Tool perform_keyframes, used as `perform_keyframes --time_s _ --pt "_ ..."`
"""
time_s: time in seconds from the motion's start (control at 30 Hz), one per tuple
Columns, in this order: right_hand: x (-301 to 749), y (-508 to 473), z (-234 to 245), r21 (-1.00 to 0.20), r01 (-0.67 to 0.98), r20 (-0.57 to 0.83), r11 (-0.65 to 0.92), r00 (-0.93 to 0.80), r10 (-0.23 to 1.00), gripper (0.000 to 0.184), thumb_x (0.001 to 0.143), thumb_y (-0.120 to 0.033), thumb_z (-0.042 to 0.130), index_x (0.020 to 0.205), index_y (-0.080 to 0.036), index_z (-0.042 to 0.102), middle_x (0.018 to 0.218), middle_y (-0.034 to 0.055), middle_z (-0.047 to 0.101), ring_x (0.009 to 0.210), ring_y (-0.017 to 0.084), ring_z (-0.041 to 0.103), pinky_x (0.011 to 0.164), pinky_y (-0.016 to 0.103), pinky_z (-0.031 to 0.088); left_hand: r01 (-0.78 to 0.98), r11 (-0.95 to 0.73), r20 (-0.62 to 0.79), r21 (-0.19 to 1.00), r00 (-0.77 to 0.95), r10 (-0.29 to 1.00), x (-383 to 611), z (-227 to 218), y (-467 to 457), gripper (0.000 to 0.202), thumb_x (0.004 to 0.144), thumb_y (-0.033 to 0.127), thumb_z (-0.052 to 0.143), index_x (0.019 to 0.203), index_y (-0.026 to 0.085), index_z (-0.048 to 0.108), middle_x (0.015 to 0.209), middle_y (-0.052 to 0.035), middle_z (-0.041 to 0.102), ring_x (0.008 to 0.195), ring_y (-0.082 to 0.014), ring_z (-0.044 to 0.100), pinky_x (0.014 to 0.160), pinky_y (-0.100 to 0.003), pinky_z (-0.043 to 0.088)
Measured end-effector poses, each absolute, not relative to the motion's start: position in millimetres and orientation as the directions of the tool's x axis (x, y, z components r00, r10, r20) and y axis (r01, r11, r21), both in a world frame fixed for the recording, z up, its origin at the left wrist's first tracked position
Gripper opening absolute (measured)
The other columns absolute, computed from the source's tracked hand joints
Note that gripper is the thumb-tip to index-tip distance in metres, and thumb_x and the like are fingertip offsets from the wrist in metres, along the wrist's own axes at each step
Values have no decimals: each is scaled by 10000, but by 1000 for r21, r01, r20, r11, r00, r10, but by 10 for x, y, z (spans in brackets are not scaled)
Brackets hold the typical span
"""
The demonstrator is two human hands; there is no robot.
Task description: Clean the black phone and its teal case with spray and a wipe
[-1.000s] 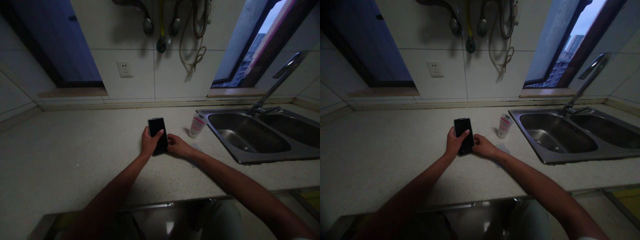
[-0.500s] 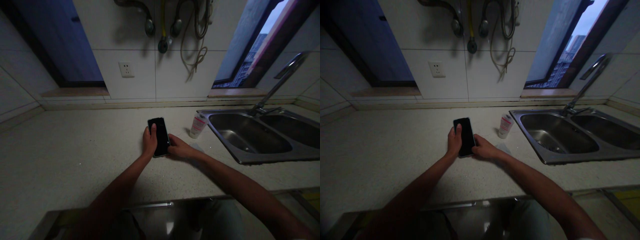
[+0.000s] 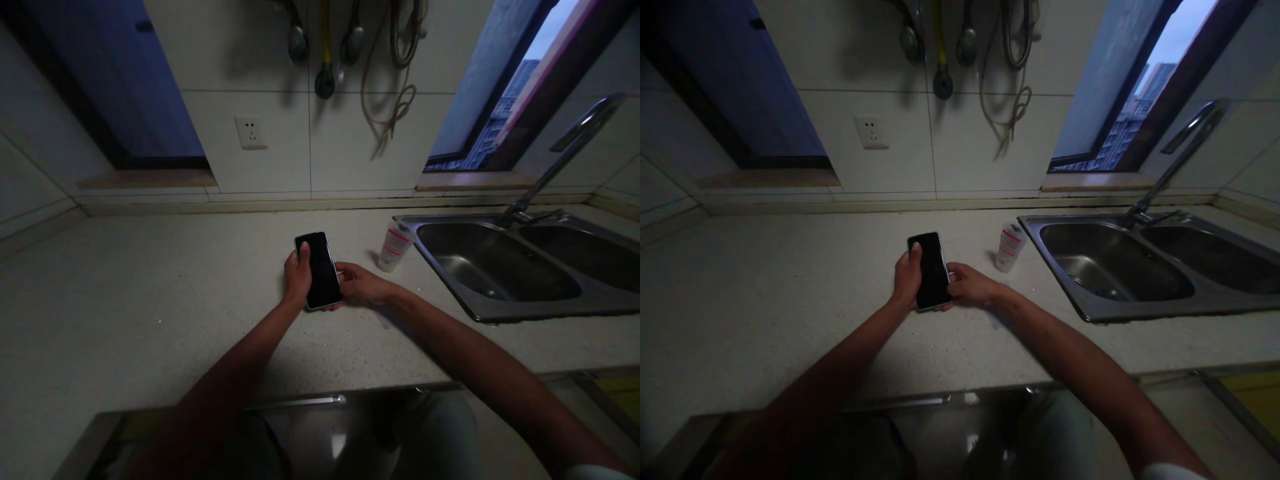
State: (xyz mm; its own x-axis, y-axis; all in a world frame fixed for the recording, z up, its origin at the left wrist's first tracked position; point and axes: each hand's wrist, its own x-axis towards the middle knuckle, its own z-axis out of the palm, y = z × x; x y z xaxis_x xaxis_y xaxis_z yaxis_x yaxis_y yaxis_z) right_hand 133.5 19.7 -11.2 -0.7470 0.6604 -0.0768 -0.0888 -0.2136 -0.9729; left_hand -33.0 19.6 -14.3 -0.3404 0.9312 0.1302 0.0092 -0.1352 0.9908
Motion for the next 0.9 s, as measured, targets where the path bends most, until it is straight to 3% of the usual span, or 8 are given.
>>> perform_keyframes --time_s 0.17,0.3,0.47,0.57,0.73,0.9 --pt "1401 226 -111 -956 -73 -130 -285 -765 630 550 702 -136 758 1196 -147 516 906 84 785 791 219 775 800 395 626 36 -122 127 992 -328 936 -330 -139 195 621 793 804 518 773 187 585 664 -17 576 559 -137 518 493 -243 395" --pt "1480 265 -45 -919 -104 -158 -381 -787 596 453 708 -131 795 1093 -137 556 893 62 776 813 195 766 869 422 614 -27 -39 28 999 -303 953 -352 -160 215 647 756 829 534 763 184 575 647 -17 573 543 -139 520 482 -247 396" --pt "1478 260 21 -910 -107 -160 -400 -801 577 446 790 -383 821 1081 -133 594 976 101 763 894 223 767 873 389 612 -132 11 -51 991 -306 951 -407 -220 270 656 730 841 551 757 186 566 642 -14 568 542 -139 526 497 -252 412" --pt "1428 224 21 -928 -121 -136 -353 -773 620 437 791 -481 809 997 -151 610 933 79 748 857 211 757 809 365 629 -96 -18 -14 995 -330 944 -427 -238 293 623 759 817 547 758 194 571 638 -11 563 557 -145 531 513 -257 407" --pt "1354 189 -38 -947 -151 -111 -283 -672 732 427 770 -505 819 963 -168 642 890 39 697 773 152 682 709 330 637 -34 -79 59 996 -401 914 -411 -197 280 580 807 778 528 751 202 570 657 -20 574 599 -161 550 530 -266 399" --pt "1261 170 -115 -969 -162 -69 -187 -546 835 445 739 -543 826 818 -145 643 709 -9 614 637 107 598 666 284 597 41 -73 83 997 -462 883 -407 -197 267 559 841 749 503 729 204 559 681 -28 584 630 -170 558 549 -271 399"
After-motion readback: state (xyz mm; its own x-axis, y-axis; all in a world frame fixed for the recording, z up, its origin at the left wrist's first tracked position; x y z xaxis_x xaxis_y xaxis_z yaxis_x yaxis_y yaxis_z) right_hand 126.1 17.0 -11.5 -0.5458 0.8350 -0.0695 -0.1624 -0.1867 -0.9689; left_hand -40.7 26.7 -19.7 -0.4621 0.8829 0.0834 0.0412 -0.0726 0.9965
